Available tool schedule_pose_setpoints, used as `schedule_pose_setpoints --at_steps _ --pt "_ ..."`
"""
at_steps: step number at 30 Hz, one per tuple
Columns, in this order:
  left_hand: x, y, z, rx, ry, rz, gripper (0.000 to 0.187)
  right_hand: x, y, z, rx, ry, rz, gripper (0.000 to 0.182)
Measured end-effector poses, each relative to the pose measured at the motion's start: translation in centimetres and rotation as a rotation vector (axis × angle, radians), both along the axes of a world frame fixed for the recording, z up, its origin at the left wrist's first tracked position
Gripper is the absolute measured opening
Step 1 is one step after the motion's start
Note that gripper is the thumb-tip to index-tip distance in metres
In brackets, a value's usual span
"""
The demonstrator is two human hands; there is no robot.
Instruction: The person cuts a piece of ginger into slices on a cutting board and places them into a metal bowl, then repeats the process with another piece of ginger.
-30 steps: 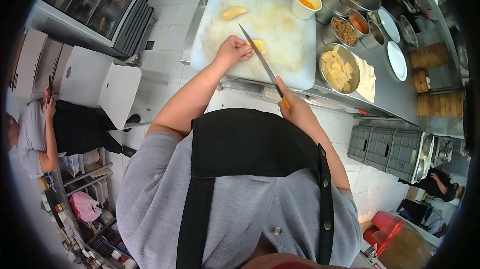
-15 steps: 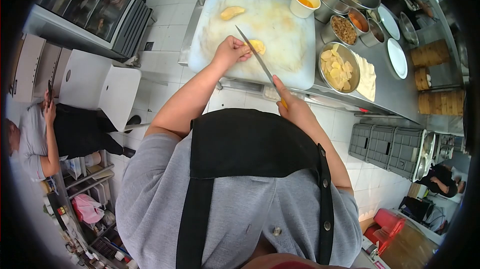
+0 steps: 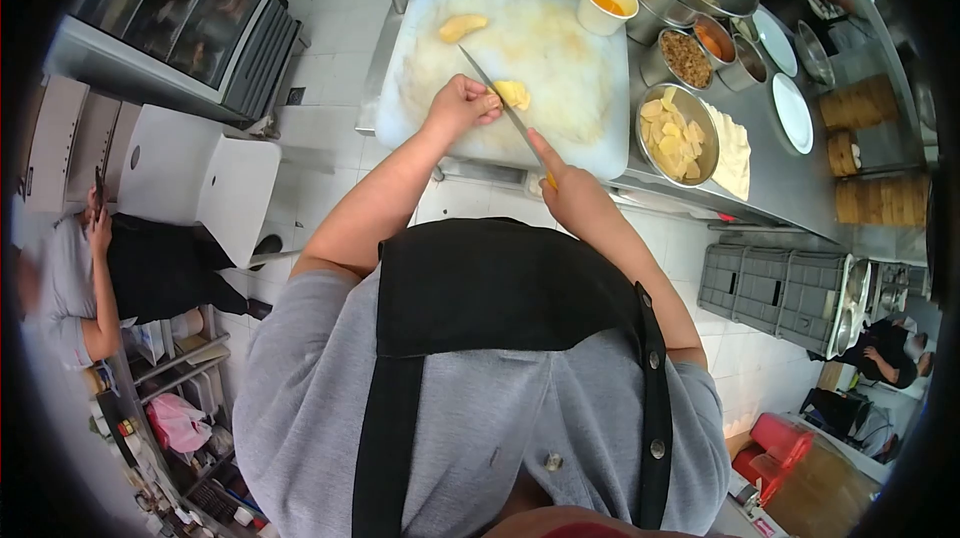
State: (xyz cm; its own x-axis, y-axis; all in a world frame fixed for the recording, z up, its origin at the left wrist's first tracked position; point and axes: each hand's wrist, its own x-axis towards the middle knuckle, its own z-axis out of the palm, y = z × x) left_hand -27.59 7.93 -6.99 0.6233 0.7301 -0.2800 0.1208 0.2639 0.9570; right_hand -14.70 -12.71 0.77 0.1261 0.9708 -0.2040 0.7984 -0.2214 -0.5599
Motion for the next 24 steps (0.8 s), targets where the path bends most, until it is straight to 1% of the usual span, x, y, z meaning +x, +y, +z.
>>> schedule_pose_setpoints --at_steps 3,6,8,9,12,15,24 --pt "0.0 -0.1 0.0 0.003 -0.001 0.010 0.025 -0.4 0.1 -0.4 -0.087 -0.067 -0.019 0.074" --pt "0.1 -0.2 0.1 0.006 0.003 0.025 0.024 -0.2 -0.8 -0.9 0.044 -0.013 0.003 0.073" --pt "0.1 0.0 0.2 -0.002 0.002 0.017 0.023 0.2 -1.5 -1.2 0.058 0.067 -0.007 0.075" --pt "0.0 -0.1 0.2 -0.010 0.003 0.015 0.023 0.3 -2.1 -1.3 0.062 0.109 -0.010 0.077" --pt "0.1 0.0 -0.1 0.002 -0.001 0.011 0.022 0.6 -3.5 -0.8 0.056 0.092 -0.010 0.080" --pt "0.1 -0.1 0.3 -0.009 0.028 0.022 0.021 0.7 -4.4 -0.1 -0.004 0.102 -0.031 0.081" --pt "0.0 -0.2 0.4 0.001 0.032 0.021 0.022 1.0 -5.2 -0.7 0.018 0.141 -0.020 0.082"
